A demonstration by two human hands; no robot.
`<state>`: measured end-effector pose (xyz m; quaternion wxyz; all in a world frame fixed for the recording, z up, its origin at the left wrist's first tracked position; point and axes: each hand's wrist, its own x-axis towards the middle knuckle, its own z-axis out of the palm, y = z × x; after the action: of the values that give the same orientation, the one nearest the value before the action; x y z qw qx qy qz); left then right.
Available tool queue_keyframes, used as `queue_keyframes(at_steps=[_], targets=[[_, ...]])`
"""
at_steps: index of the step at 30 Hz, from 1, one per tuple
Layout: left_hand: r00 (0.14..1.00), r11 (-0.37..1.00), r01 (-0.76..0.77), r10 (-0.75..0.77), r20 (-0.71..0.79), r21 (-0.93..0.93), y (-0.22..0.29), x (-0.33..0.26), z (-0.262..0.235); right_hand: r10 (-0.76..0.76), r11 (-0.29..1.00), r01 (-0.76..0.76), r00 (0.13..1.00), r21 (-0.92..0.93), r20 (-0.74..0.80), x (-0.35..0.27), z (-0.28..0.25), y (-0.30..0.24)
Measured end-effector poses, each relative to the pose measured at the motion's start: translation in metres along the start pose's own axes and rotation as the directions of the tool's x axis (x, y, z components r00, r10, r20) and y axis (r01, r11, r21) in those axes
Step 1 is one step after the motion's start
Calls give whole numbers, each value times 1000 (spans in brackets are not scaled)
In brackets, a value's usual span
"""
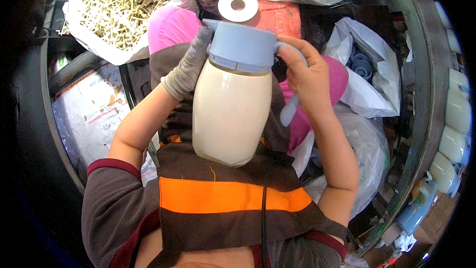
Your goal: The person sits on the floor and repeatedly assembles white plastic containers by inserting a small white stick into the body and screwing on a grey lid. The person handles the containers one at a time, placing the finished units on a nearby table.
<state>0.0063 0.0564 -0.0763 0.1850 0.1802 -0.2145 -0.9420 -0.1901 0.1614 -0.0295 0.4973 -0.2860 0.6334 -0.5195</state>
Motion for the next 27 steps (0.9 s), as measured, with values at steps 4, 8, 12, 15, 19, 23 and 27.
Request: queue_keyframes(at_steps=[4,8,12,15,19,23,27], targets=[[995,994,87,-89,-37,-59,-17,-13,-9,6,997,-2,999,-79,38,-5,-3,20],[993,986,98,-105,45,135,-19,-14,-18,-17,993,22,999,-112,38,-16,-6,23],[986,911,39,-102,132,410,-10,-17,-15,-31,987,34,999,-156,27,-29,-6,19],[980,840,15,-120,159,542,-3,-19,-6,54,979,-22,987,-203,152,-35,-16,9],[977,837,-3,-114,179,547,3,-22,14,232,969,-178,897,-172,377,-29,-27,-17],[964,753,-9,-168,204,658,36,1,16,254,959,-166,864,-229,436,-23,-39,-26],[963,354,-169,258,78,920,67,75,-17,241,963,-193,928,-186,284,-33,-52,-27]])
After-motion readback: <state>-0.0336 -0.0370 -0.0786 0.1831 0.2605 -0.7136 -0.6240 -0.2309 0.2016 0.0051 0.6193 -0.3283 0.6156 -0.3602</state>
